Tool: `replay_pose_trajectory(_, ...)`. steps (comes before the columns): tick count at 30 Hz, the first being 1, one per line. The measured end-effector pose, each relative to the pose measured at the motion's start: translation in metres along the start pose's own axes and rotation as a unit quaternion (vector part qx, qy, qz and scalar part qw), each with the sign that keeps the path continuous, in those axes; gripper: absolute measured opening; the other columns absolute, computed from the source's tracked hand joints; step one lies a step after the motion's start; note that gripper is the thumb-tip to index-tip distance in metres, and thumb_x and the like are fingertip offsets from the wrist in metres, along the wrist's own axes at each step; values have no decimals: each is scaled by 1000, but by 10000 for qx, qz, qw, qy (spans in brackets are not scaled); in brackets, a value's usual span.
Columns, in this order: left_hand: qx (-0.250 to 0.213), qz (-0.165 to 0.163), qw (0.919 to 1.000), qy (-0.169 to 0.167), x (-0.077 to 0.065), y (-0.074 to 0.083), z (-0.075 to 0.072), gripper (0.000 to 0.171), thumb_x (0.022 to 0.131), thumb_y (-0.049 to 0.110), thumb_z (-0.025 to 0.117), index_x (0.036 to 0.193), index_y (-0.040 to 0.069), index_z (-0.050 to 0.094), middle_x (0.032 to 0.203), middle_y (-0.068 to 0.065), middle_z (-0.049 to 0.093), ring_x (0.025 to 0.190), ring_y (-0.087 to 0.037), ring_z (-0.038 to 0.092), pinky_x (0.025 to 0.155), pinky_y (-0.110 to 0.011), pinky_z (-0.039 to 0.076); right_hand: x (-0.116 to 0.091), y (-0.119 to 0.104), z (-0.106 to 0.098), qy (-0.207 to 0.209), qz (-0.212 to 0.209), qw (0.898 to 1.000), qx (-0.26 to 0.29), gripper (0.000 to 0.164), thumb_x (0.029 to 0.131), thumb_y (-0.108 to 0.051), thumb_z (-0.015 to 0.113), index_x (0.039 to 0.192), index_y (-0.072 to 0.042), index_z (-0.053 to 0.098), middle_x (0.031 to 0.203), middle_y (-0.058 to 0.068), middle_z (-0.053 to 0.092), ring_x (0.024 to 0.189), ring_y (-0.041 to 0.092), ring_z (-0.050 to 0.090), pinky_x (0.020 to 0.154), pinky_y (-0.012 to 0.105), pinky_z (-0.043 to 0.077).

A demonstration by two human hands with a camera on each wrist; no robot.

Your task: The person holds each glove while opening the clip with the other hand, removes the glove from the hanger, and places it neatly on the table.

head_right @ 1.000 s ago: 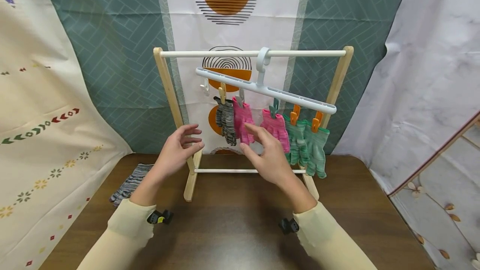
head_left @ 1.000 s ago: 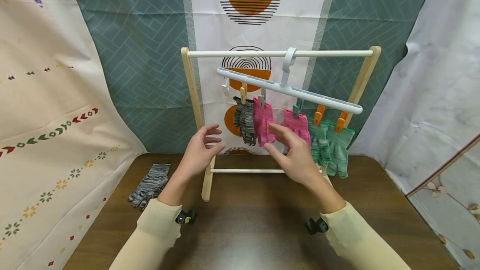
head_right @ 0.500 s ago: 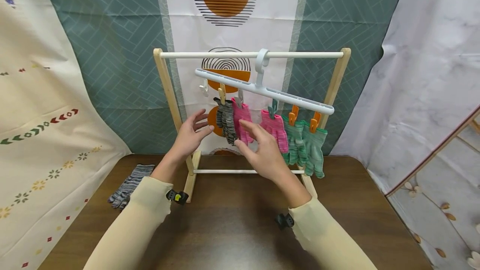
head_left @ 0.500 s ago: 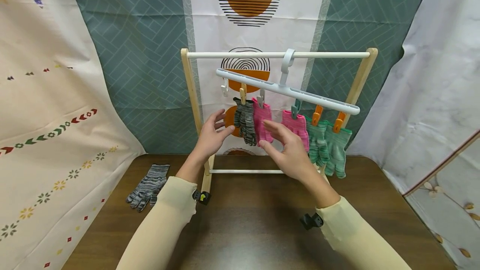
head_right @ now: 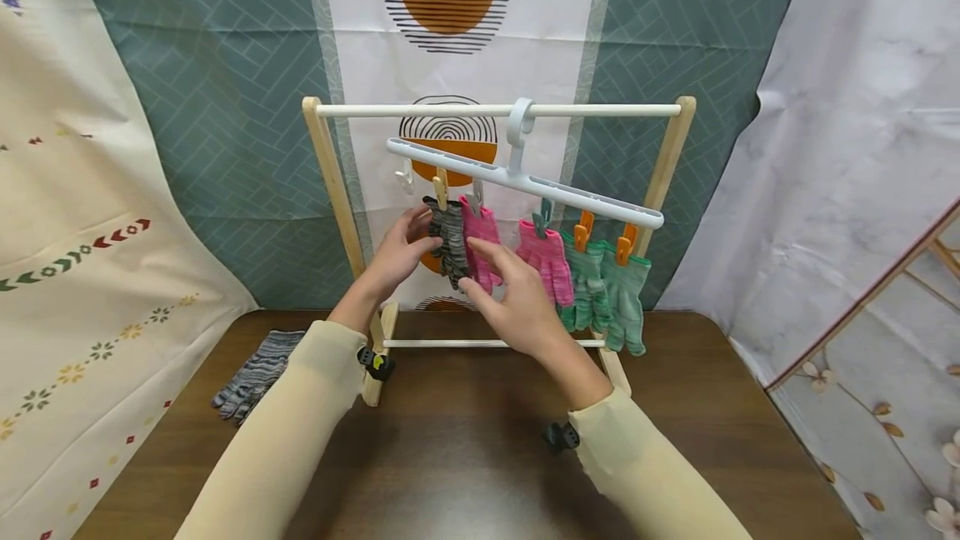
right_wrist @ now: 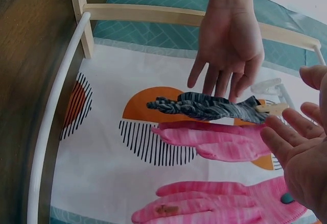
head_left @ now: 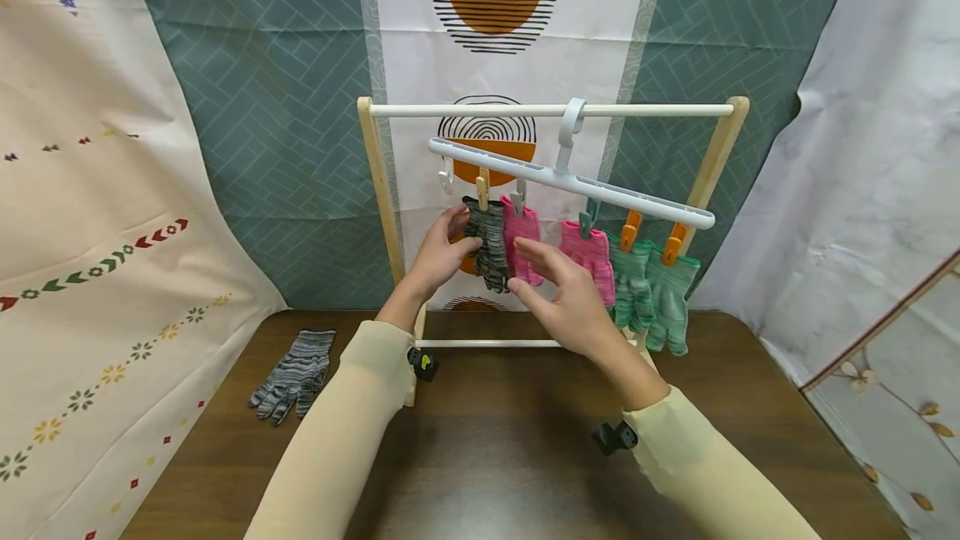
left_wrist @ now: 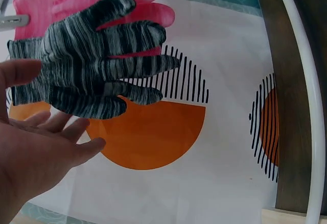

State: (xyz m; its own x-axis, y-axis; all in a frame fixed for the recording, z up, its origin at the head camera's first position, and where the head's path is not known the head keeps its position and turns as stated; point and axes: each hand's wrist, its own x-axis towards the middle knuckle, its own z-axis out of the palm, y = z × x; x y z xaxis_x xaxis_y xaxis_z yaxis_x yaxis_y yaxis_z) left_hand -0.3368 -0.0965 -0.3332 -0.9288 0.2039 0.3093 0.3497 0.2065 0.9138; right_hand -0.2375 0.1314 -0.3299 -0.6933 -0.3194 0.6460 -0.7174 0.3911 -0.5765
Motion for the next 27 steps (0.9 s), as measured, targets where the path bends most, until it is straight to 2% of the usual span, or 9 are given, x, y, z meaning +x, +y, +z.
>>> replay_pose_trajectory(4,47,-63,10000,40,0,1,-1,67,104,12,63,164,9,36,156,-20,49,144,-36,46,114,-53,43,4,0,1,-4,-22,10000,-3,55,101,-17,76,151,-4,55,150,14,59,133,35,62,108,49,51)
replay_pose_trajectory(8,164,-88,9998,22,-4,2,0,66,104,16,65,164,8,37,154,-21,48,139,-37,50,109,-54,47,7,-1,1,20,-86,9999,82,55,102,-16,75,150,0,55,150,18,59,134,34,61,109,49,51)
replay_pose_trajectory(14,244,-137,9996,11,-11,0,0,68,106,28,67,163,3,37,158,-21,46,141,-37,49,112,-54,45,13,-3,2,58,-216,9997,136,54,101,-12,75,149,3,55,148,21,60,134,32,62,108,51,51)
replay_pose_trajectory(20,64,-61,9999,58,-18,-1,0,63,107,32,67,157,0,46,154,-21,49,141,-38,49,114,-55,43,21,-8,3,82,-222,9997,108,56,102,-15,74,151,2,53,150,19,59,137,30,59,110,48,49)
replay_pose_trajectory(24,-188,50,9998,-30,-21,-1,0,56,107,30,68,153,1,50,158,-17,50,148,-33,44,120,-52,37,27,-11,6,121,-223,9996,82,59,103,-17,73,154,1,50,152,18,58,139,28,58,111,46,48)
replay_pose_trajectory(27,-509,167,9984,-189,-25,-1,1,49,108,26,66,149,2,54,149,-16,59,142,-28,51,117,-46,41,31,-13,8,155,-266,9995,59,61,103,-16,73,155,1,49,154,16,56,139,27,57,111,47,48)
